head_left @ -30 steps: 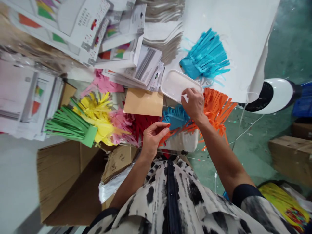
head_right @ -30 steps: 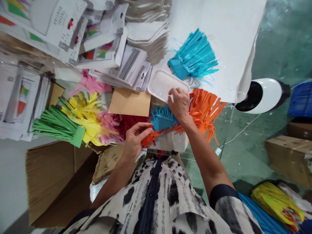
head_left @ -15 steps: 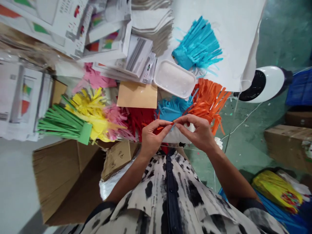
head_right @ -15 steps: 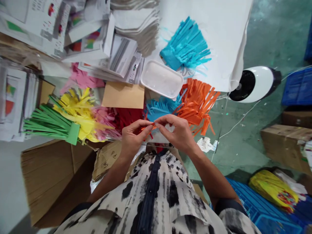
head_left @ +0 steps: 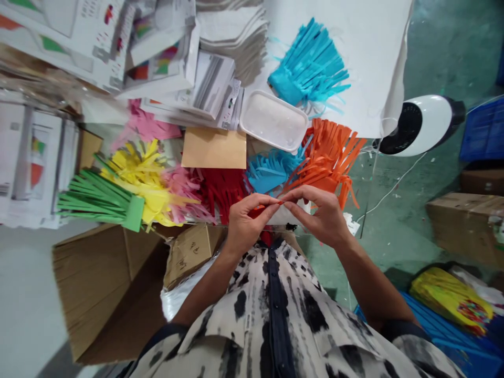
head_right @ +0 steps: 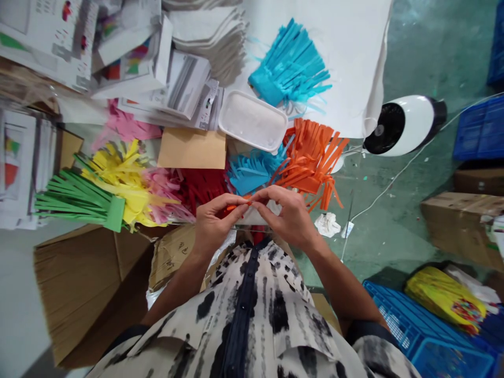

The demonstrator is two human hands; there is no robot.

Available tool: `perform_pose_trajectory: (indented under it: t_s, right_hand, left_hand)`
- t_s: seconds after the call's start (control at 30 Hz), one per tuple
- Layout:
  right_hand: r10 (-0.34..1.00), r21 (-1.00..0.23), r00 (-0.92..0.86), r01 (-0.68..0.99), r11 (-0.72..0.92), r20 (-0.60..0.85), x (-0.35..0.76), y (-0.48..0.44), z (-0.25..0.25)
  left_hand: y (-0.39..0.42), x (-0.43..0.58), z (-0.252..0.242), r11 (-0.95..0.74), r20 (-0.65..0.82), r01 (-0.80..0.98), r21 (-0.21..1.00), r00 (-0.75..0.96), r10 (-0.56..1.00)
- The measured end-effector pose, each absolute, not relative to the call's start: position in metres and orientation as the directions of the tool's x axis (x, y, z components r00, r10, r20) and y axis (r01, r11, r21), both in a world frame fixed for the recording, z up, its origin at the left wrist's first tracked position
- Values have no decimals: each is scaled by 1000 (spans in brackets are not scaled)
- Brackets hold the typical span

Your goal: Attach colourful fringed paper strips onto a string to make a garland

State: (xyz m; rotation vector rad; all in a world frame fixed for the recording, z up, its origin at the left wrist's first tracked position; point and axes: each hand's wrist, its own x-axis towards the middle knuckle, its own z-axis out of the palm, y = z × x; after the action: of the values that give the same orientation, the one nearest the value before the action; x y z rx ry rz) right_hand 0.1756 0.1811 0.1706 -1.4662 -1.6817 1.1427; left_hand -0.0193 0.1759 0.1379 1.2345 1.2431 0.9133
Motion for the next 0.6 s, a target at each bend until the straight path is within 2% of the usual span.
perform_pose_trajectory:
  t_s: [0.1,0.27,0.43,0.6]
  right_hand:
    - [980,-875,-183,484,23,-76,176,175,171]
    - [975,-891,-164,450,-59,-148,180,169,165]
    - [951,-932,-229,342,-120,-207,185,164,162]
    - [968,-925,-108,335,-179,-226,183,152,161]
  left_hand:
    - [171,-15,139,219,-232,106,970,141,962]
    - [166,-8,132,360,-352,-78,930,106,930]
    - [163,-7,124,363,-349,-75,929,155,924]
    - [160,-2,127,337,-325,-52,940,163,932]
